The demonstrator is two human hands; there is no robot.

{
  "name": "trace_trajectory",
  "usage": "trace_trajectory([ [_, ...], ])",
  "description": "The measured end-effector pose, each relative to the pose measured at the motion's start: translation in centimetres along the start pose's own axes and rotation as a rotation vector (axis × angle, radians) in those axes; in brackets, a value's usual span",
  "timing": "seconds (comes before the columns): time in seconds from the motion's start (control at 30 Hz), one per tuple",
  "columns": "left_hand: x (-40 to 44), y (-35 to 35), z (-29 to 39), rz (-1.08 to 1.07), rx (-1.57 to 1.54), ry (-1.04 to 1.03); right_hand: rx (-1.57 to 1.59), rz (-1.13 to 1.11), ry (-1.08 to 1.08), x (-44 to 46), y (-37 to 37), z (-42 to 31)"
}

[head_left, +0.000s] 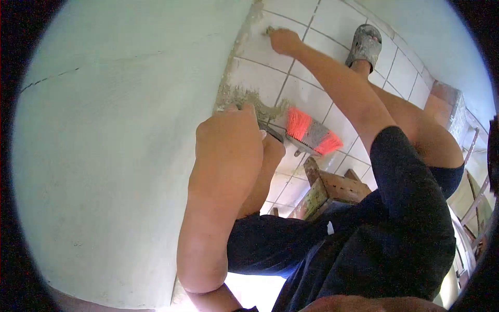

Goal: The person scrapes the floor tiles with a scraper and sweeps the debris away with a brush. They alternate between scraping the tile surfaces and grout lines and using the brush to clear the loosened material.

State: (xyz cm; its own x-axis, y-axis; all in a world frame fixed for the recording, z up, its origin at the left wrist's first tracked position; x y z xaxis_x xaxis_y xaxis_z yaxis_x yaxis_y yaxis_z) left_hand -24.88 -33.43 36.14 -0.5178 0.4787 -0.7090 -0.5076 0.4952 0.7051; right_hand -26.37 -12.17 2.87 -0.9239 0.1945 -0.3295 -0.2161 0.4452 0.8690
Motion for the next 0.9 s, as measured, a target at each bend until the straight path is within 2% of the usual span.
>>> trace_trajectory([
  [0.07, -0.1, 0.2, -0.1, 0.003, 0.016, 0.005, -0.029, -0.026, -0.024, -2.1, -1.0, -0.3],
  [0.1, -0.1, 0.2, 0.1, -0.002, 0.021, 0.003, -0.023, 0.014, 0.061, -0.4, -2.7, 1.0],
  [0.23, 0.2, -0.5, 0.5, -0.029, 0.020, -0.004, -0.092, 0.152, 0.002, 6.4, -1.5, 1.9],
  [0.3, 0.1, -1.3, 0.3, -0.078, 0.025, 0.000, -0.042, 0.014, -0.018, 4.6, 1.9, -0.1],
  [0.43, 0.3, -0.5, -0.2, -0.008, 0.019, -0.001, -0.035, 0.116, 0.083, -0.2, 0.4, -1.4],
  [0.5, 0.1, -0.4, 0.1, -0.018, 0.031, -0.005, -0.051, -0.066, 0.018, -2.0, -0.6, -1.6],
  [0.53, 0.2, -0.3, 0.3, -0.001, 0.030, -0.010, -0.045, -0.061, 0.016, -0.9, -0.3, -1.4],
  [0.63, 0.5, -0.8, 0.4, -0.030, 0.029, -0.009, -0.036, 0.071, -0.009, 3.0, 0.1, -0.2],
  [0.7, 0.3, -1.5, 0.1, -0.066, 0.016, -0.003, -0.098, 0.154, 0.080, 3.2, 0.8, -0.7],
  [0.77, 0.3, -1.4, -0.3, -0.033, 0.020, 0.002, -0.045, 0.167, 0.131, -1.0, -0.1, -1.3],
  [0.8, 0.4, -0.9, -0.4, -0.023, 0.013, 0.001, -0.060, 0.016, 0.144, -3.4, -2.3, -0.7],
  [0.9, 0.5, -0.8, -1.0, -0.133, 0.050, 0.056, -0.094, -0.025, 0.153, -13.2, -5.5, -0.9],
])
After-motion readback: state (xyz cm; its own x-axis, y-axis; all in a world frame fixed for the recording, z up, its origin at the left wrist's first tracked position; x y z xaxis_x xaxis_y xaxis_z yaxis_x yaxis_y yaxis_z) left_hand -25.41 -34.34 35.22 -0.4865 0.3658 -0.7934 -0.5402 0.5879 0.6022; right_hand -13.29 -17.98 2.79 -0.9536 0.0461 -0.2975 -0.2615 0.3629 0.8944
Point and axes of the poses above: each hand's wrist, its own x-axis towards the middle knuckle, its own y-axis out of the back of the hand, z = x × y, the point moved 5 cm from there along x, towards the middle knuckle, and after that the axes turned 14 degrees about y, right-handed, at the moved point
